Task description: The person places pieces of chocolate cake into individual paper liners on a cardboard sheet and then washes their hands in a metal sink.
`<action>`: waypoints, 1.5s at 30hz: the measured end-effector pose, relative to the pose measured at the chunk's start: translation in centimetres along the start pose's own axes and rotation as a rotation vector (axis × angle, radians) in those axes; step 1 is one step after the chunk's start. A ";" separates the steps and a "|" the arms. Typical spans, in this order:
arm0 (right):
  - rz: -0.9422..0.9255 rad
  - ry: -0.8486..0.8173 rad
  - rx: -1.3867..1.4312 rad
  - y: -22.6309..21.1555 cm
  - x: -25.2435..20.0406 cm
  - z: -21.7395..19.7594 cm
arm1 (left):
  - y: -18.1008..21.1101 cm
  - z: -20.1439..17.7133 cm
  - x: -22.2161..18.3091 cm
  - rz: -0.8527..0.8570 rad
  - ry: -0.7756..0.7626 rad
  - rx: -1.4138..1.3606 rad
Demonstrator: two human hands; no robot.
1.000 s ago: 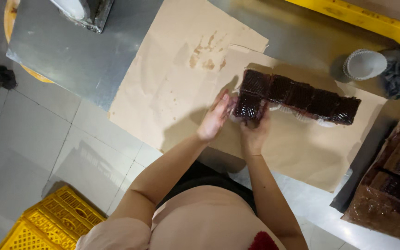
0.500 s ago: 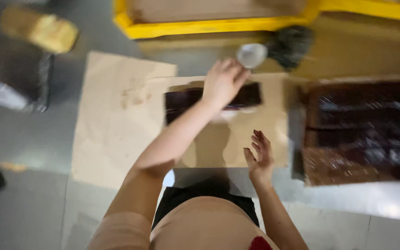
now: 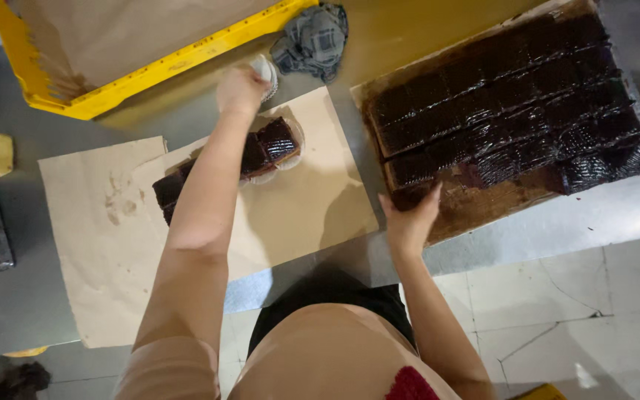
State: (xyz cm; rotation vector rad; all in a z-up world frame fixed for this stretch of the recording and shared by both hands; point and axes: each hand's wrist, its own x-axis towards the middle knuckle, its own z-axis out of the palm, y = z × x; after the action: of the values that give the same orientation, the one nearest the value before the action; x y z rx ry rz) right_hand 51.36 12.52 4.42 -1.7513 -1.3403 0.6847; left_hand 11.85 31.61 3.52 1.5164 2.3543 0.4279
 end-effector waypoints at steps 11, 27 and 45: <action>0.494 -0.193 0.664 -0.9 3.8 -1.8 | 3.0 -6.1 -4.8 0.000 0.095 -1.117; -0.130 -0.762 0.970 -9.0 1.5 -2.4 | 7.1 -4.3 -23.2 -0.351 -0.661 -1.764; 0.024 -1.177 0.532 -4.9 -10.7 13.4 | -9.2 -2.5 -35.4 -0.240 -0.177 -1.654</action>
State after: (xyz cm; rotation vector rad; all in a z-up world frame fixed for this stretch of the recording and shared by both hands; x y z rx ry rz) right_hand 34.95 6.51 0.91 -0.8683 -1.5945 2.0488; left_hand 17.17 -4.65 5.35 0.3868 1.1327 1.5104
